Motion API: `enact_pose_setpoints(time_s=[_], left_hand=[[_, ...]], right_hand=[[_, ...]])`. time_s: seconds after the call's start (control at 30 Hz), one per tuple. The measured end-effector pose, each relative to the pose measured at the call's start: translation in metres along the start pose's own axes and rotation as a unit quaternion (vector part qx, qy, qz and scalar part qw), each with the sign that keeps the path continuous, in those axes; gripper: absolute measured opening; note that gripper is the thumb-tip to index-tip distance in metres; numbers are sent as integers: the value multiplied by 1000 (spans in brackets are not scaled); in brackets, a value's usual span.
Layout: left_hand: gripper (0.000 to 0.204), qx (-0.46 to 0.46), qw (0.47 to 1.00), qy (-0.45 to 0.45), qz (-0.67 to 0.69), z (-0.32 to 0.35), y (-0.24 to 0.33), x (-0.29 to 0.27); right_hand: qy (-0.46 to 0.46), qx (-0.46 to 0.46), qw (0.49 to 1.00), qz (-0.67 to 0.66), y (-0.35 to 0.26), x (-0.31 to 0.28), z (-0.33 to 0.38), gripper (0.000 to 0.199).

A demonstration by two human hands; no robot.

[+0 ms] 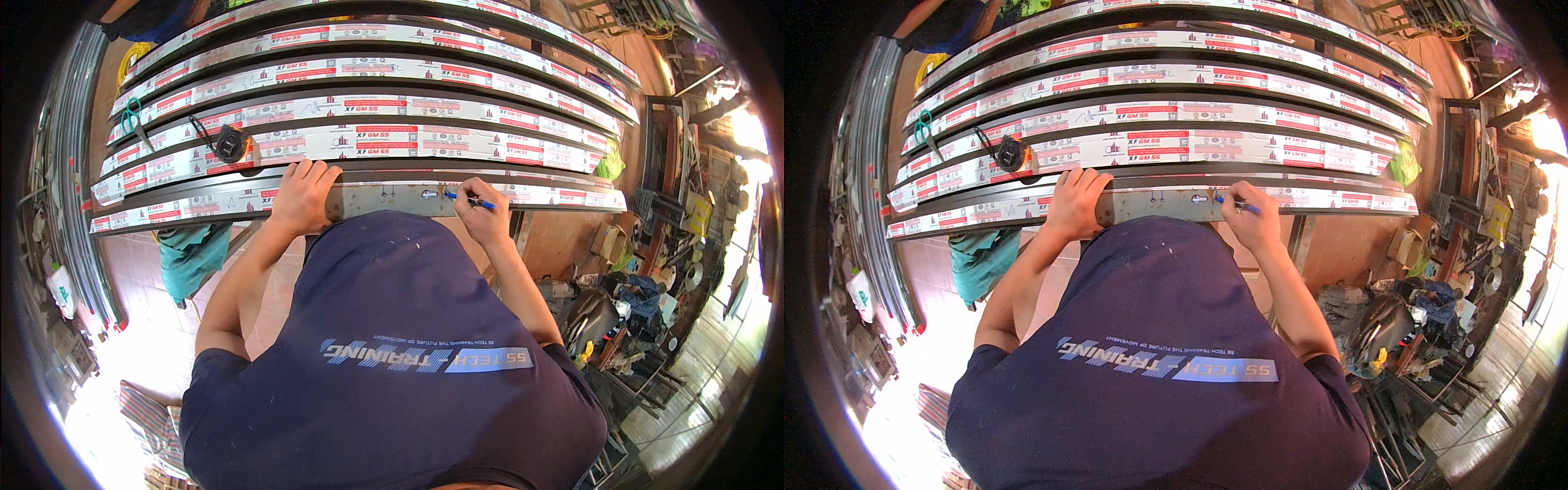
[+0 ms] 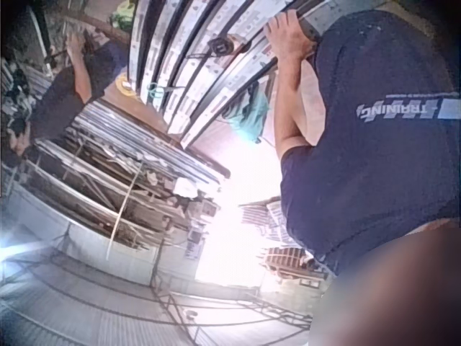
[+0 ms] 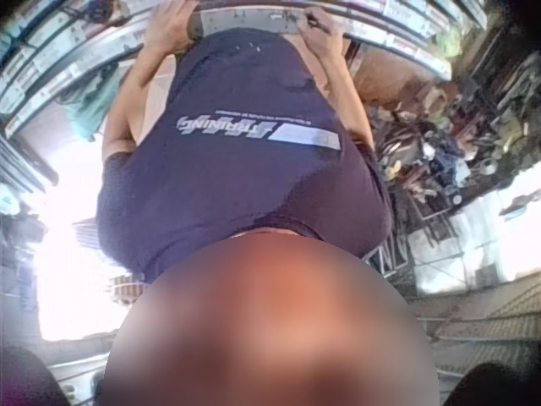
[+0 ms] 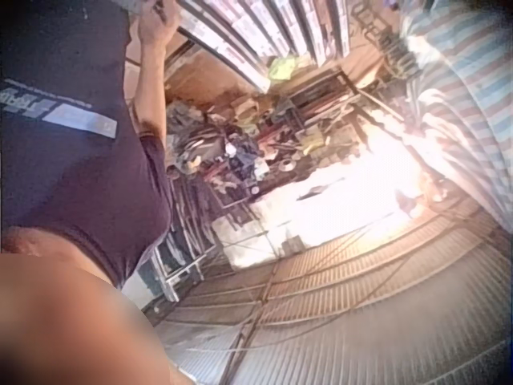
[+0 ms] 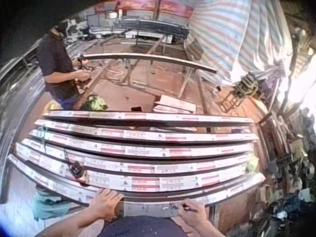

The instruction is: The person measures and marks multiple long metal profiles laid on a workbench using a tape measure and a pen. They repeatedly position the tape measure, mark points along the profiles, and adjust the profiles as needed. Another person is visible in the background working separately.

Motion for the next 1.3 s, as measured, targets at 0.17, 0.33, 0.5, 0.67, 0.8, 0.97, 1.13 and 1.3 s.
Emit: enact_pose_setpoints(time_s=[0.17,0.33,0.5,0.67,0.8,0.97,1.13,1.3], left_hand=[[86,-1,1000,-3,-2,-1,0,-2],[87,2,1000,-10,-3,-1,1,-4],[89,7,1000,-6,2,0,1,-3],[90,17,1000,11,-3,-1,-2,-3],[89,9,1000,0,-8,0,-1,-3],[89,13,1000,2,-12,0,-2,-2],[93,23,1000,0,-14,0,-3,-4],[99,20,1000,-2,-11,0,-2,-6]], right_hand=[[-6,-15,1000,21,-4,1,-4,10],[-22,-71,997,21,-19,3,-4,10],[-93,-20,987,-131,-42,30,-11,13],[-180,-46,977,-100,-54,51,-22,12],[-173,-91,976,-96,-58,54,-24,12],[-188,-102,972,-100,-62,53,-27,13],[-215,-132,964,-79,-66,52,-32,13],[-225,-155,959,-77,-68,54,-34,14]])
Point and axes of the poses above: each hand's wrist, its own z-axis away from the middle knuckle, its own x-axis out of the palm, y = z × x, the point moved 1 cm from there along -z, towards the middle knuckle, and after that the axes turned 12 degrees about y, right-handed, at the moved point
